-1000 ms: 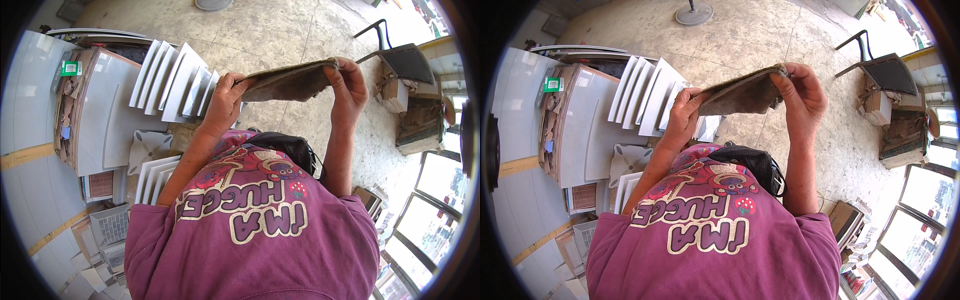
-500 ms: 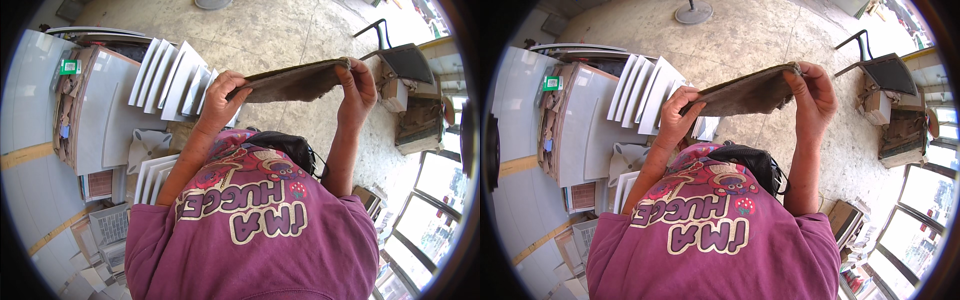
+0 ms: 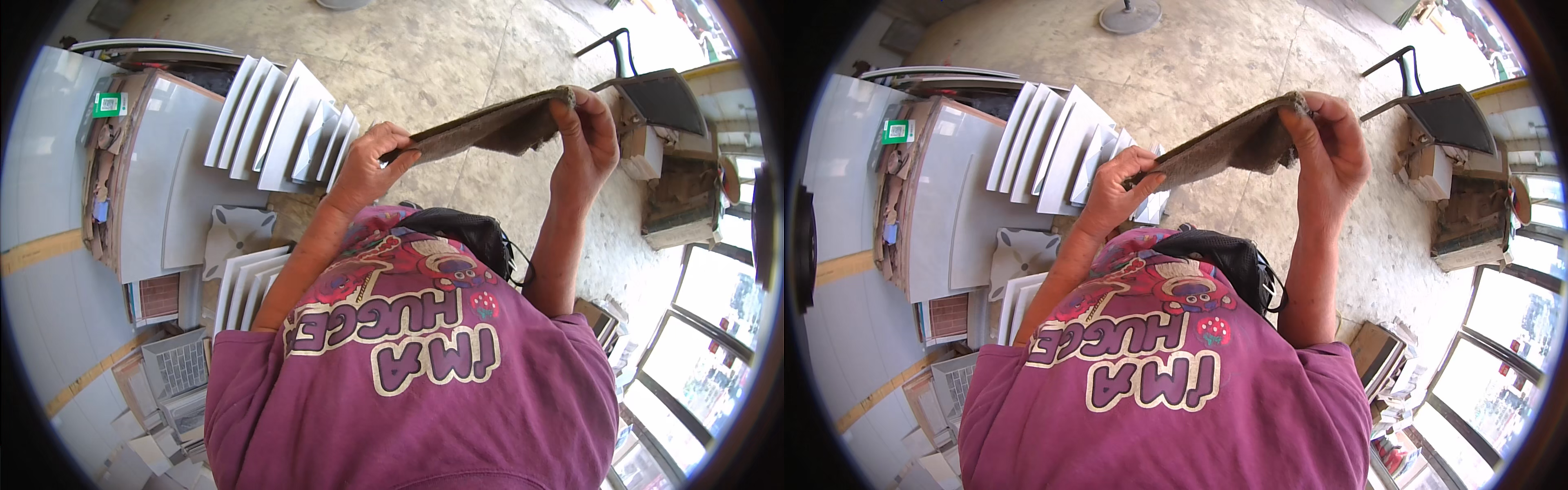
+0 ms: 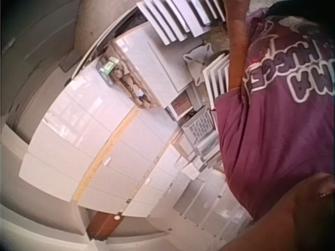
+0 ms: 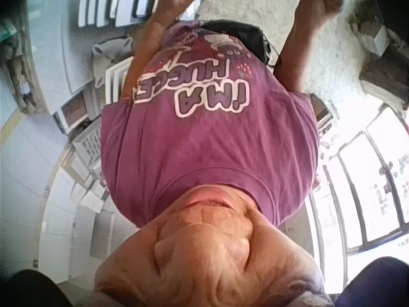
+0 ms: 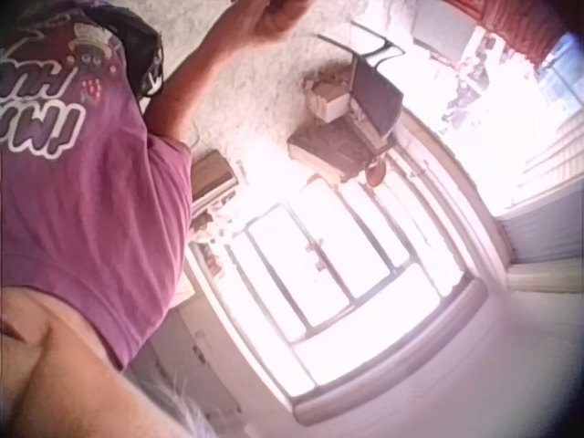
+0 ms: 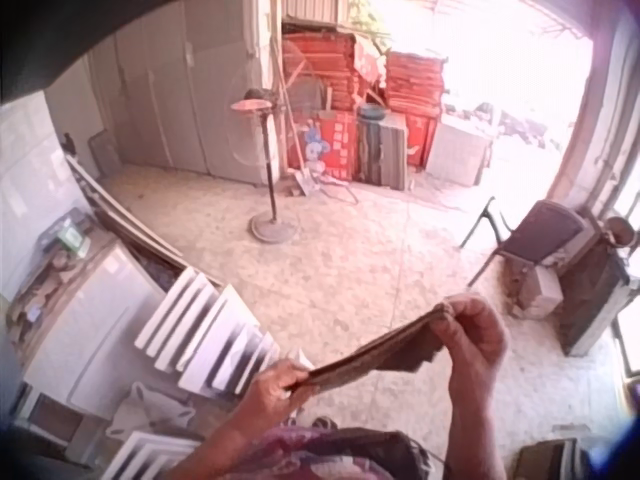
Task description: The person wipes a rectangular white tile with a cloth and سپس folds the cloth by hand.
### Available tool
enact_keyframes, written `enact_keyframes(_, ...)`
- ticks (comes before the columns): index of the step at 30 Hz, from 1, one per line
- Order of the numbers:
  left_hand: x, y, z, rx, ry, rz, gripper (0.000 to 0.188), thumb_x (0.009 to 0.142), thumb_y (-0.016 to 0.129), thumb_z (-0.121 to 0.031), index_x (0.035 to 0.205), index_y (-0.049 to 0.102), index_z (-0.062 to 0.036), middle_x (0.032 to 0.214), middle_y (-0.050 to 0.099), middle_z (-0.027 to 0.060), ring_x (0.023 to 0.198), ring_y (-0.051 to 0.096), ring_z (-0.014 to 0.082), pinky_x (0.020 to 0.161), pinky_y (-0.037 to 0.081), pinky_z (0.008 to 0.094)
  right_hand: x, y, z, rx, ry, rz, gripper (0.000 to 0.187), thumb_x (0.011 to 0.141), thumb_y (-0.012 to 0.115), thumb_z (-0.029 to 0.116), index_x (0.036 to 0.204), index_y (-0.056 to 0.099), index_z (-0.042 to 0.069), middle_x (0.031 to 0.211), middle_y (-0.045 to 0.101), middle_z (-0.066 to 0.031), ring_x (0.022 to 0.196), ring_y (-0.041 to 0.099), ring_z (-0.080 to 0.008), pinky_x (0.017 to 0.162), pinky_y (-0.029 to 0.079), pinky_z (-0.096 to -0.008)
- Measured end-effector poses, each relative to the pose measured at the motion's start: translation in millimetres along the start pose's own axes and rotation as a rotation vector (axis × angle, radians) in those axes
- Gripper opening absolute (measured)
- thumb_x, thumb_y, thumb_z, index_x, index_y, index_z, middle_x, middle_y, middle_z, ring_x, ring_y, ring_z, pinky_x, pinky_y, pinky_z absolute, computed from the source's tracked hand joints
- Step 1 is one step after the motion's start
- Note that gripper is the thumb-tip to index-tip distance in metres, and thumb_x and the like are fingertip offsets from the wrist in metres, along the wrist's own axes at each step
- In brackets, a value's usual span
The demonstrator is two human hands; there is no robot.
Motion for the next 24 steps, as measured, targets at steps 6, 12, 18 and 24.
enact_keyframes(6, -5.3, -2.4, 4.8, -0.026, -0.052, 0.075, 0.017, 0.082, 0.065, -0.011, 0.091, 0.063, 0.0038, 0.09, 0.06, 0.0092, 0.085, 0.056, 0.0159, 0.075, 0.045, 0.0274, 4.6, -8.2, -1.6, -0.004, -0.012, -0.04, 0.017, 0.081, 0.065, -0.003, 0.098, 0.062, 0.001, 0.085, 0.063, -0.0008, 0.078, 0.057, -0.0054, 0.072, 0.047, -0.0176)
enact_keyframes(12, 0.8, -21.5, 1.5, 0.1, -0.052, 0.02, 0.016, 0.078, 0.069, -0.01, 0.088, 0.066, 0.0023, 0.089, 0.061, 0.0082, 0.082, 0.057, 0.0161, 0.073, 0.045, 0.0271, 9.2, -23.9, -12.8, -0.012, 0.032, -0.055, 0.018, 0.08, 0.065, -0.002, 0.098, 0.063, 0.0, 0.086, 0.063, -0.0009, 0.079, 0.057, -0.0053, 0.073, 0.046, -0.0175)
enact_keyframes(18, 11.5, -44.7, -14.5, 0.172, -0.012, -0.11, 0.01, 0.071, 0.073, -0.001, 0.075, 0.064, 0.0014, 0.08, 0.06, 0.0056, 0.073, 0.057, 0.0119, 0.065, 0.045, 0.0236, 11.2, -30.7, -22.2, -0.013, 0.087, -0.062, 0.018, 0.08, 0.066, -0.002, 0.098, 0.063, 0.0, 0.086, 0.063, -0.0004, 0.079, 0.056, -0.0051, 0.073, 0.046, -0.0178)
enact_keyframes(24, 16.4, -70.0, -40.1, 0.242, 0.03, -0.187, 0.015, 0.069, 0.074, 0.001, 0.075, 0.06, -0.0008, 0.081, 0.062, 0.006, 0.075, 0.057, 0.0115, 0.066, 0.044, 0.024, 14.7, -31.5, -16.1, -0.026, 0.107, -0.031, 0.018, 0.08, 0.068, 0.001, 0.098, 0.063, 0.001, 0.087, 0.063, 0.0006, 0.079, 0.056, -0.0054, 0.072, 0.046, -0.0187)
Point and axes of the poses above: each hand's wrist, its own x-axis towards the middle knuckle, its own y-axis out of the palm, z = x × y, the point moved 7 cm from there along x, towards the middle knuckle
